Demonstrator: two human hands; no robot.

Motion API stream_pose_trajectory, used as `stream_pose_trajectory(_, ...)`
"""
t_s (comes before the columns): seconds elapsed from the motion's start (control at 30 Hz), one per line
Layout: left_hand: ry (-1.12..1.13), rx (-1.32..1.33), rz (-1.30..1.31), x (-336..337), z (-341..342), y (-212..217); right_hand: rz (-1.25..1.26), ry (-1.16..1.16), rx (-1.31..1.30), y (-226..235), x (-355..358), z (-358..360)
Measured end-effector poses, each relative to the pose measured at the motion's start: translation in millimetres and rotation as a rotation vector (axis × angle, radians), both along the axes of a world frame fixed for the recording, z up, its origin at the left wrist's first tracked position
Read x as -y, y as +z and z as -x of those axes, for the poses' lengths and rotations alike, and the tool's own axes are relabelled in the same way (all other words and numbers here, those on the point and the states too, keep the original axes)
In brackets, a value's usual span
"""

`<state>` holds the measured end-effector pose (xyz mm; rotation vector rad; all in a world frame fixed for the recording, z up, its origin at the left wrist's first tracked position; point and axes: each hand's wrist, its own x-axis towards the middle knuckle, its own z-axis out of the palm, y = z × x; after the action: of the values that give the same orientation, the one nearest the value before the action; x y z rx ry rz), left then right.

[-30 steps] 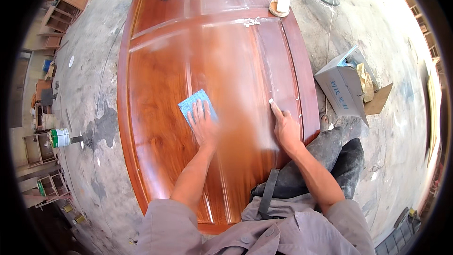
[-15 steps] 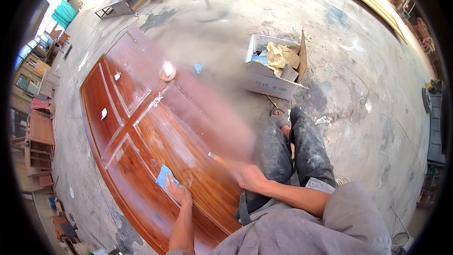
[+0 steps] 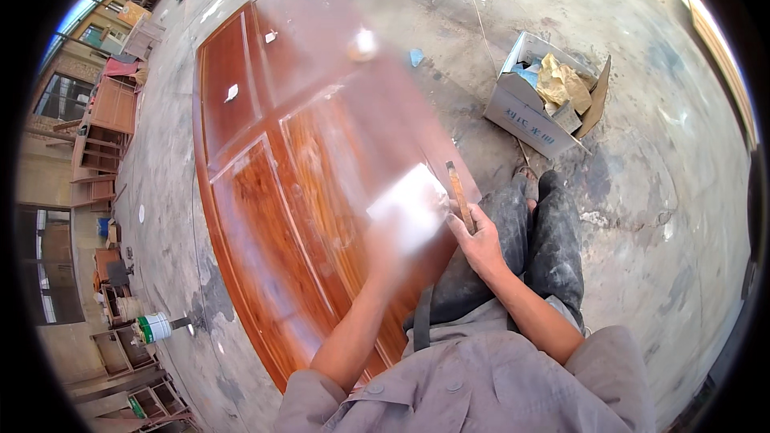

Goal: The person sits on the floor and cleans a large wooden furniture panel using a blue cloth and a small scraper. They wipe the surface repeatedly and scrape off residue from the edges and grooves.

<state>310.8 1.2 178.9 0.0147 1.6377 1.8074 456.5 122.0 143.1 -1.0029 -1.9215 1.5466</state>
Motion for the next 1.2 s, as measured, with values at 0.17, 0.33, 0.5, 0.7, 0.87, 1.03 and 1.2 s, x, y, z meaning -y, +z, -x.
stream_pose_trajectory(0.17, -0.065, 0.139, -0.129, -8.7, -16.8, 2.4, 0.297, 0.086, -0.026, -6.0, -12.9, -7.0)
stream_pose_trajectory(0.33, -0.16, 0.153, -0.215, -17.0, -17.2, 9.2, 0.386, 0.086, -0.102, 1.6, -18.2, -6.7)
stream_pose_trajectory(0.5, -0.109, 0.295, -0.255, -16.0, -31.8, 44.3, 0.507, 0.178, -0.037, 54.0, -24.8, -6.5)
stream_pose_trajectory(0.7, -0.033, 0.45, -0.296, -9.5, -29.9, 64.4, -0.089, 0.343, -0.12, 37.9, -23.9, -14.7)
stream_pose_trajectory(0.87, -0.013, 0.654, -0.369, 21.8, -27.9, 64.8, -0.422, 0.423, -0.025, 51.5, -11.2, -13.7)
stream_pose_trajectory(1.03, -0.13, 0.097, 0.098, 50.8, -32.1, 15.0, -0.375, 0.337, 0.016, 37.2, -4.7, -12.6)
stream_pose_trajectory(1.2, -0.314, -0.842, 0.49, 91.4, -22.2, -6.4, 0.013, 0.593, 0.366, 57.2, -10.6, -11.4)
